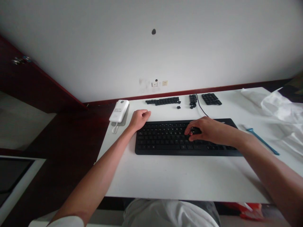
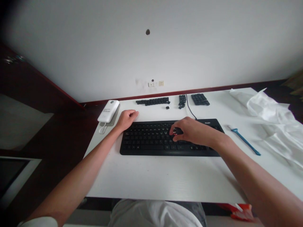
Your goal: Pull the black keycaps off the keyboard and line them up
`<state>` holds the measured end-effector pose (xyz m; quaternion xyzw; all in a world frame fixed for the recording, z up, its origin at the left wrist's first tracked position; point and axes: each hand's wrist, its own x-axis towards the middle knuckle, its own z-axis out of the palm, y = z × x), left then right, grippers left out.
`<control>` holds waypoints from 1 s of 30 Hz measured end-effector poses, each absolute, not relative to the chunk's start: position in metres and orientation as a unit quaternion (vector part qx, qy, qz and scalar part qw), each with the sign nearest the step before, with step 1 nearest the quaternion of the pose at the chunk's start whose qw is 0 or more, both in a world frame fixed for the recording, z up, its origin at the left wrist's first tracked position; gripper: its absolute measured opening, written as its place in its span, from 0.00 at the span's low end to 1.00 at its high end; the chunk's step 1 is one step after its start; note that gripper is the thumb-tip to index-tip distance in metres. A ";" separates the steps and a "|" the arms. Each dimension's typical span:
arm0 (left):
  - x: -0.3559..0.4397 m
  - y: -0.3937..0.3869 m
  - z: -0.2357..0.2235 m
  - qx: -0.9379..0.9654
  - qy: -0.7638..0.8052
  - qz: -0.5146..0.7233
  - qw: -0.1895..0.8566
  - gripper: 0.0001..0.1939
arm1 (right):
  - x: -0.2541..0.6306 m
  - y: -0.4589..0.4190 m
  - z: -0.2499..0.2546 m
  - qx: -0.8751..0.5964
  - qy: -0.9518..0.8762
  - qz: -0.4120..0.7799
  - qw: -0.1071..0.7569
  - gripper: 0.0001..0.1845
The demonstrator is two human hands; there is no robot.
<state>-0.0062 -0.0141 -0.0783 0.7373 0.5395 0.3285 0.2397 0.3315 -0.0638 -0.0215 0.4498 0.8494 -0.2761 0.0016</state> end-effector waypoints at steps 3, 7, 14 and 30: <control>-0.006 -0.014 -0.078 0.736 0.541 0.327 0.241 0.26 | 0.331 -0.064 -0.022 0.448 0.849 -0.282 -0.004 0.13; -0.006 -0.014 -0.079 0.735 0.543 0.326 0.242 0.26 | 0.330 -0.065 -0.022 0.451 0.847 -0.281 -0.007 0.13; -0.006 -0.014 -0.080 0.734 0.538 0.331 0.248 0.25 | 0.330 -0.067 -0.019 0.449 0.848 -0.282 -0.006 0.13; -0.007 -0.013 -0.081 0.735 0.533 0.334 0.254 0.25 | 0.332 -0.067 0.006 0.467 0.813 -0.320 -0.139 0.22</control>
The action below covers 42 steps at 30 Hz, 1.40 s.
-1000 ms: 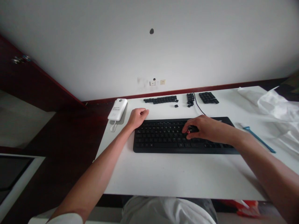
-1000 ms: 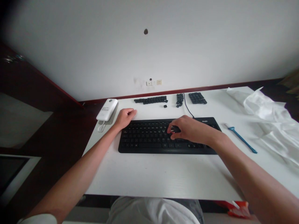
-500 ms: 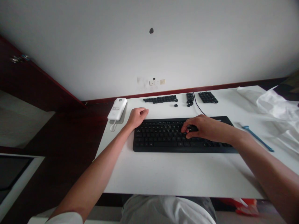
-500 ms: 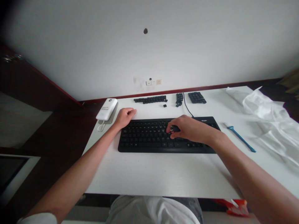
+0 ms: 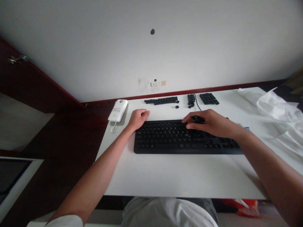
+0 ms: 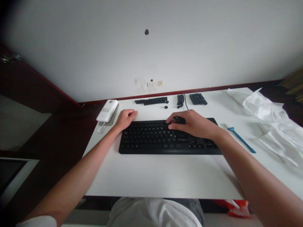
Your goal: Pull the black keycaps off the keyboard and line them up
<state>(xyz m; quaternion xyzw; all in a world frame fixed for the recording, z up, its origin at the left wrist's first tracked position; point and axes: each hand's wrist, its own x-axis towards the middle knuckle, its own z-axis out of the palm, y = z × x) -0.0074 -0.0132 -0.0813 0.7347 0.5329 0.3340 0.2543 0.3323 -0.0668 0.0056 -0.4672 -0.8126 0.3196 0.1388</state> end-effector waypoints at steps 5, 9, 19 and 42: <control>-0.008 -0.013 -0.082 0.737 0.536 0.330 0.246 0.25 | 0.320 -0.071 -0.001 -0.410 -0.680 0.503 0.340 0.23; -0.009 -0.012 -0.084 0.739 0.534 0.331 0.243 0.26 | 0.305 -0.075 -0.007 -0.399 -0.531 0.602 0.444 0.21; -0.008 -0.013 -0.082 0.739 0.537 0.327 0.243 0.25 | 0.293 -0.079 -0.015 -0.316 -0.364 0.693 0.536 0.25; -0.005 -0.014 -0.080 0.738 0.538 0.330 0.240 0.24 | 0.274 -0.100 -0.055 -0.338 -0.560 0.543 0.526 0.27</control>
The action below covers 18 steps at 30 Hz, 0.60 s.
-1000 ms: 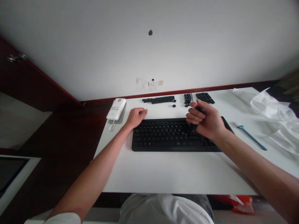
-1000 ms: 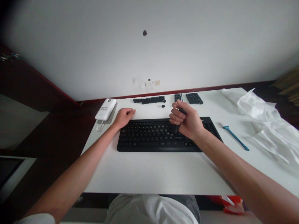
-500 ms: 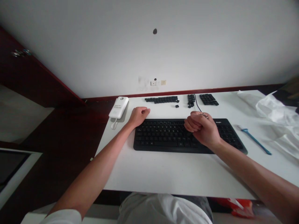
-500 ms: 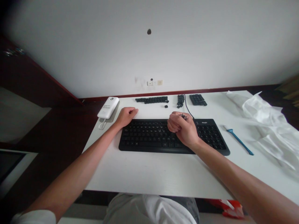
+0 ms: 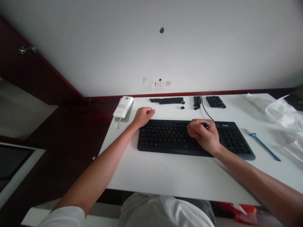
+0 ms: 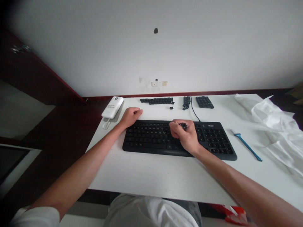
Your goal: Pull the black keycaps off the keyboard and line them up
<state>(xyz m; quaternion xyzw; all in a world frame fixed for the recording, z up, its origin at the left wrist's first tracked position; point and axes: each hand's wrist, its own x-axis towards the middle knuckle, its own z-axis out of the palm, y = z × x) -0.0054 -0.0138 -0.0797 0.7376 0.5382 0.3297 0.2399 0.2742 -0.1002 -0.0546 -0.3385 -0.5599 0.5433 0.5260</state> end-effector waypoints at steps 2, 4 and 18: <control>-0.006 -0.014 -0.080 0.737 0.540 0.329 0.237 0.24 | 0.274 -0.100 -0.057 -0.341 -0.564 0.543 0.520 0.28; -0.006 -0.013 -0.080 0.737 0.543 0.327 0.234 0.24 | 0.274 -0.100 -0.058 -0.344 -0.568 0.541 0.517 0.28; -0.005 -0.015 -0.079 0.732 0.543 0.331 0.243 0.23 | 0.274 -0.098 -0.065 -0.353 -0.578 0.523 0.517 0.28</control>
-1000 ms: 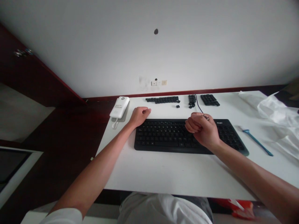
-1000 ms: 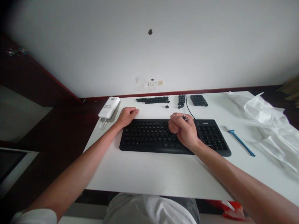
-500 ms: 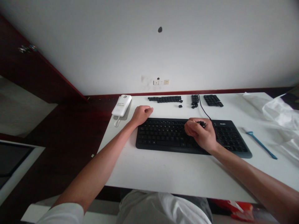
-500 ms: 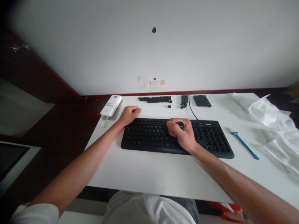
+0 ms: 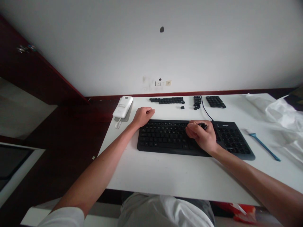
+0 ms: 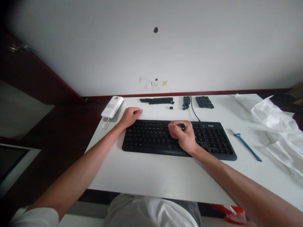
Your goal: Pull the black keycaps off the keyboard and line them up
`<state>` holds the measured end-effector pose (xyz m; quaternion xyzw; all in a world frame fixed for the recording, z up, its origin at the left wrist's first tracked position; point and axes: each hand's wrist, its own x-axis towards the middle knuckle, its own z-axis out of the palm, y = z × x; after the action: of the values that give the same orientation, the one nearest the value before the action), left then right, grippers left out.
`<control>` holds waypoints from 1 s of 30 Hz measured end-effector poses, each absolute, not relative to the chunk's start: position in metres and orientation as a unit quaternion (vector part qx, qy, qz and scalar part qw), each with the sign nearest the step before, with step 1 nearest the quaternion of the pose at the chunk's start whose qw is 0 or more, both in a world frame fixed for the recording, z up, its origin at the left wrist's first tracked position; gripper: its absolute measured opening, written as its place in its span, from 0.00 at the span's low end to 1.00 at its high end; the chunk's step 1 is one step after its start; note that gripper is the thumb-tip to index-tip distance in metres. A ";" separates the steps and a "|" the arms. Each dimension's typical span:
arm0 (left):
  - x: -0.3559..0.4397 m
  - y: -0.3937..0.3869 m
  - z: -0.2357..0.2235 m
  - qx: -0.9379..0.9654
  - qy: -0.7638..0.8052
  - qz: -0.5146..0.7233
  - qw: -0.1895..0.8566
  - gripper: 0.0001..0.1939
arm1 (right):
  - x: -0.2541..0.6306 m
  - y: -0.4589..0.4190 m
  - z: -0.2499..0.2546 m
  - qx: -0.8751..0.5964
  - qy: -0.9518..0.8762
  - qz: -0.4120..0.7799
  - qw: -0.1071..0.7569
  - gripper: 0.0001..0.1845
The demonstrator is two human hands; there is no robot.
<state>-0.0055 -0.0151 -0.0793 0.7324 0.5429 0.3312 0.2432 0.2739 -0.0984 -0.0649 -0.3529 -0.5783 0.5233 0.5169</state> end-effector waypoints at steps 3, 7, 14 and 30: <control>-0.006 -0.015 -0.080 0.731 0.545 0.331 0.244 0.24 | 0.272 -0.099 -0.066 -0.359 -0.575 0.522 0.519 0.28; -0.006 -0.016 -0.079 0.731 0.548 0.327 0.242 0.24 | 0.270 -0.099 -0.066 -0.362 -0.563 0.527 0.524 0.28; -0.006 -0.016 -0.079 0.730 0.549 0.328 0.240 0.24 | 0.268 -0.099 -0.063 -0.360 -0.539 0.542 0.536 0.29; -0.007 -0.016 -0.080 0.736 0.545 0.323 0.240 0.25 | 0.269 -0.094 -0.064 -0.352 -0.504 0.561 0.554 0.29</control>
<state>-0.0070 -0.0156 -0.0795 0.7359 0.5446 0.3231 0.2396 0.2694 -0.0940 -0.0636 -0.3523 -0.5037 0.5613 0.5541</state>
